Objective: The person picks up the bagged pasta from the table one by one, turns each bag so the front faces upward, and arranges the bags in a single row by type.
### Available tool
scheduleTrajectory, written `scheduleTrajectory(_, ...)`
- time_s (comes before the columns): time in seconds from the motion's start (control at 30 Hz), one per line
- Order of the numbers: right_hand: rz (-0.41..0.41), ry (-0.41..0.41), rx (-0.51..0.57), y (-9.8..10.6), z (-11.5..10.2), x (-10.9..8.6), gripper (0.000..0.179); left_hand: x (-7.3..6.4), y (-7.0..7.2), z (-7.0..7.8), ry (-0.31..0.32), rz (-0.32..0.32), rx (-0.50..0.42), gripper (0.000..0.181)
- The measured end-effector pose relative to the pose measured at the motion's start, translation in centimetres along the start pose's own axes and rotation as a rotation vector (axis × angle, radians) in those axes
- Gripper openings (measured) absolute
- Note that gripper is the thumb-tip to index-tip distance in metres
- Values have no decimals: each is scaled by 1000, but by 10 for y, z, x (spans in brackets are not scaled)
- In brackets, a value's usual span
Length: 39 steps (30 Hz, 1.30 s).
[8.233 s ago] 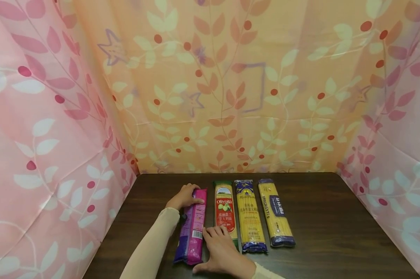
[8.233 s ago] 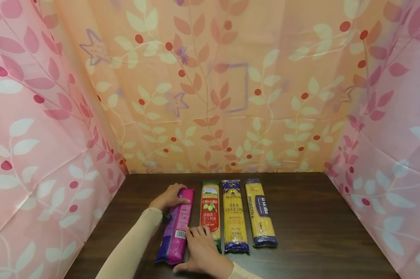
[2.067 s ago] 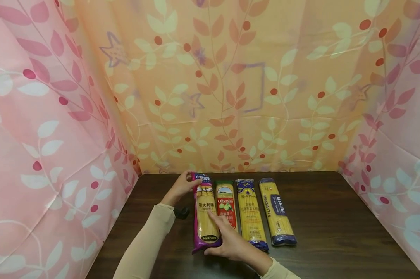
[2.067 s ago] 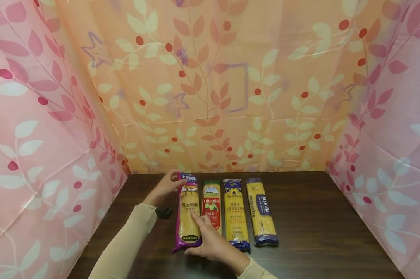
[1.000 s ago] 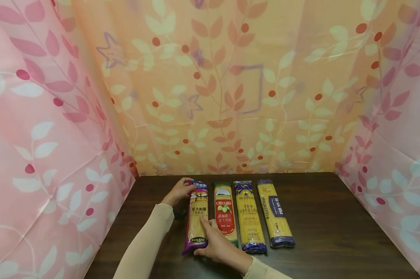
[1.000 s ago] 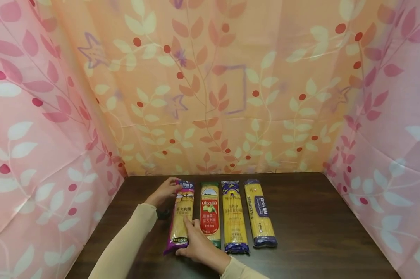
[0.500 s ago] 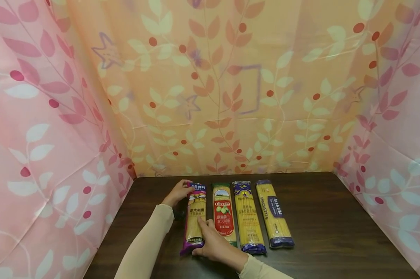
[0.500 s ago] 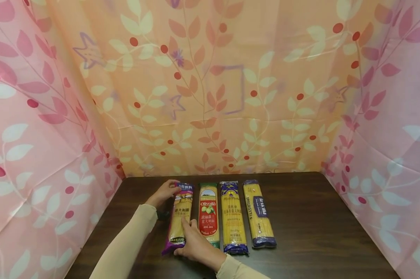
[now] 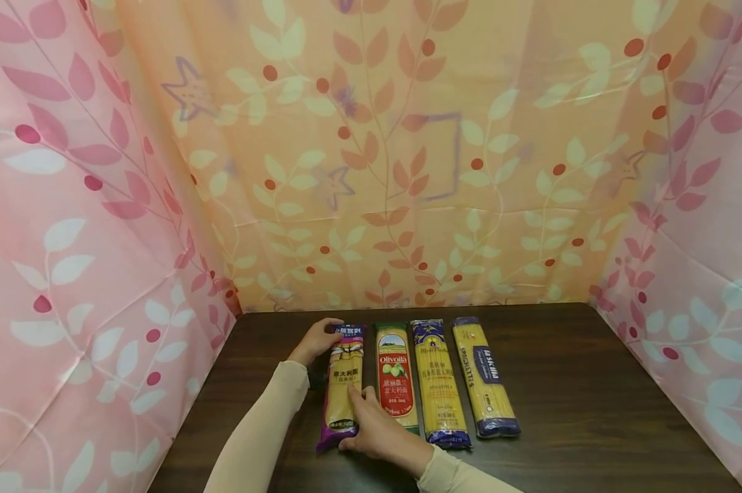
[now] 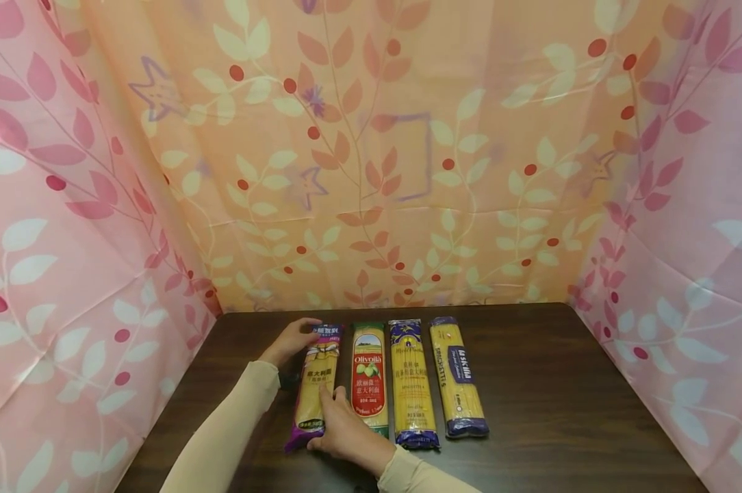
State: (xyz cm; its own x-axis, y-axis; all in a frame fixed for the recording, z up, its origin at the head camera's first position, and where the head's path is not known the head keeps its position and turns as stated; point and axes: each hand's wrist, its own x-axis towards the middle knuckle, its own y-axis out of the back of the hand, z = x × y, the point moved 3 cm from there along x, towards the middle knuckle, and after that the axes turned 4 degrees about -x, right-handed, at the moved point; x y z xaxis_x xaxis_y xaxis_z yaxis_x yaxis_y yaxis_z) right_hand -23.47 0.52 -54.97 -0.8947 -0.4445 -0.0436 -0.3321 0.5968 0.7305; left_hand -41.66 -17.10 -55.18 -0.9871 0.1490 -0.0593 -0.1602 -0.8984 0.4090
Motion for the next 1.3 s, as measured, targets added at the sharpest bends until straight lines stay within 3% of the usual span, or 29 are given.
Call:
scheduleTrajectory(0.27,-9,-12,-24,-1,-2,-1,112,-4,0,-4,-15,6,-6,41)
scheduleTrajectory(0.53,7,22,-126,0,-8,-9,109,-9,1,-5,-54,40,57,46)
scheduleTrajectory(0.83,25,103,-196,19,0,-19,86,-24,0,3,-151,90,264,52)
scheduleTrajectory(1.03,130,184,-217,50,16,-30,78,-46,-4,17,-245,98,413,57)
scheduleTrajectory(1.17,220,207,-221,73,32,-41,75,-59,-9,24,-229,97,503,65)
scheduleTrajectory(1.3,268,173,-239,92,52,-51,77,-70,-9,30,-231,112,617,70)
